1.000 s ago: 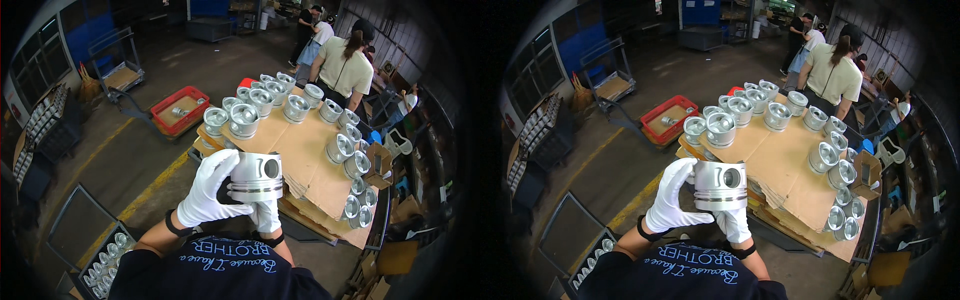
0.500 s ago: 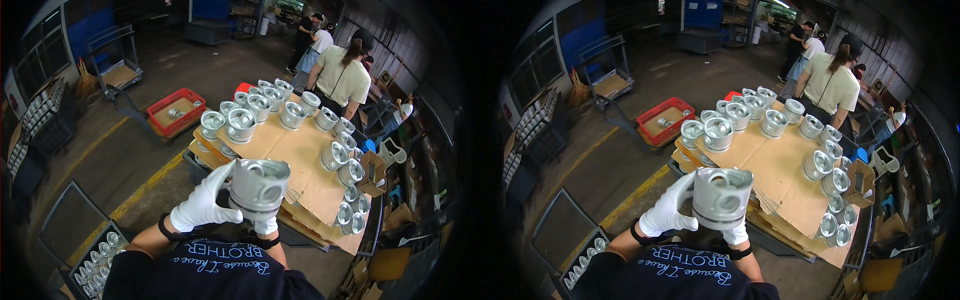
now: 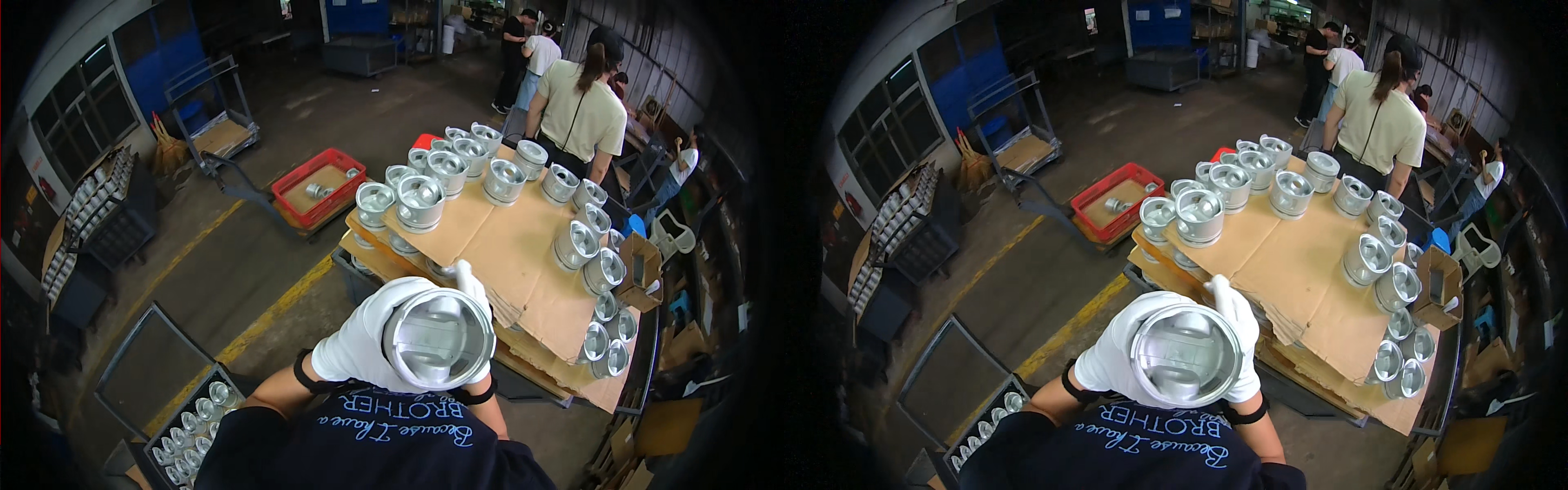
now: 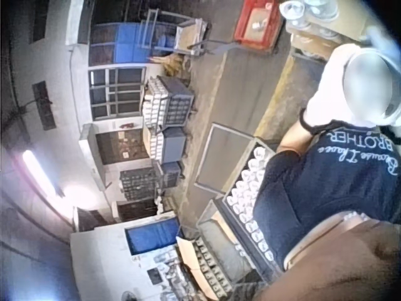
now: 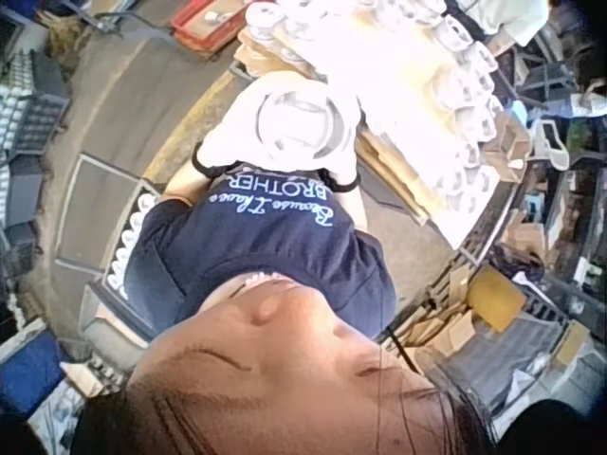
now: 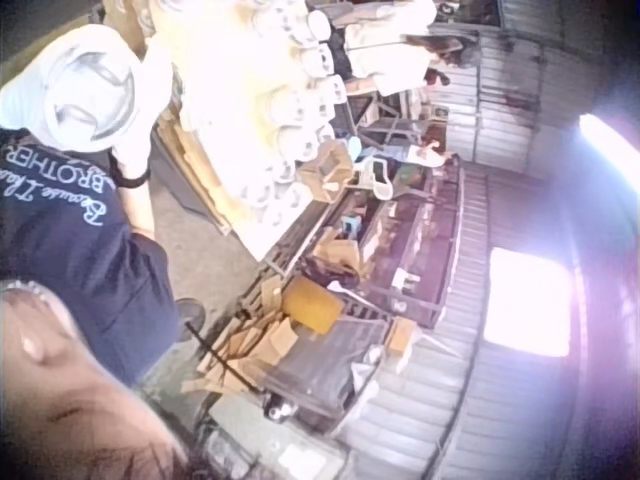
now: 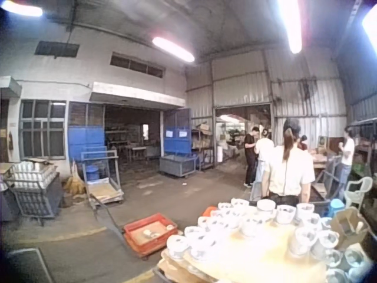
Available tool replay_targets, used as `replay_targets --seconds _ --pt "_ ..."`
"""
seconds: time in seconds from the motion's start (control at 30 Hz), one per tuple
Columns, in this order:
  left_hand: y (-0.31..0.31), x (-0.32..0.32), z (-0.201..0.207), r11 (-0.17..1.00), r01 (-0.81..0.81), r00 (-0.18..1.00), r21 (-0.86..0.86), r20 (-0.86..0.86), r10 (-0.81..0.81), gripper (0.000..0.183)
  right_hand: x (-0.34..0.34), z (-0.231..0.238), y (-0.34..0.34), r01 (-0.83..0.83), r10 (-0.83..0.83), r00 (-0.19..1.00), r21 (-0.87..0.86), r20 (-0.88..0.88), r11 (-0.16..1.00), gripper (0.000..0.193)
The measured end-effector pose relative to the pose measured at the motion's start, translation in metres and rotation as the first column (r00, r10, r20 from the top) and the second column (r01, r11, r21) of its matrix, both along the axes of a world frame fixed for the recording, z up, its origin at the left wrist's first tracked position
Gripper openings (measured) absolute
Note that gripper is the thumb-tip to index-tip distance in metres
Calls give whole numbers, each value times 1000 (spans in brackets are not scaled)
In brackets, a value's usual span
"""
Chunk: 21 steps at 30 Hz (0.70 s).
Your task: Inspecting and sorting metallic engine pistons on a workbench.
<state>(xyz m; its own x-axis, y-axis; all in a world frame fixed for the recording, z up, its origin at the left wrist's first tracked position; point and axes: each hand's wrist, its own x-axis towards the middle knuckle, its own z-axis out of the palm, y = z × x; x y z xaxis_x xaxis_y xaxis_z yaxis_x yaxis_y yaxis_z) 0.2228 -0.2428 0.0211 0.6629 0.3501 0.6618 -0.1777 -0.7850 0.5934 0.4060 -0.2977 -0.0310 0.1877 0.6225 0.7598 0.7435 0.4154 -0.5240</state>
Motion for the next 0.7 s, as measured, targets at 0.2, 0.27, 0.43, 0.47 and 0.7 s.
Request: replay_targets --seconds 0.2,0.27,0.43,0.47,0.7 --pt "2 -6 -2 979 -202 979 16 41 201 95 14 24 -24 213 -213 977 126 -11 969 36" --pt "6 -2 -7 972 -231 973 41 17 230 96 15 46 -45 143 -172 971 178 163 974 24" --pt "3 18 -11 943 -280 957 178 -26 289 91 -8 49 -38 -147 154 906 -47 395 988 20" --pt "3 21 -9 948 -262 962 182 -32 272 91 -4 42 -36 -136 145 933 -50 329 989 15" --pt "21 27 -7 450 181 916 -875 -16 -400 106 39 8 -44 -220 68 335 -8 -940 975 35"
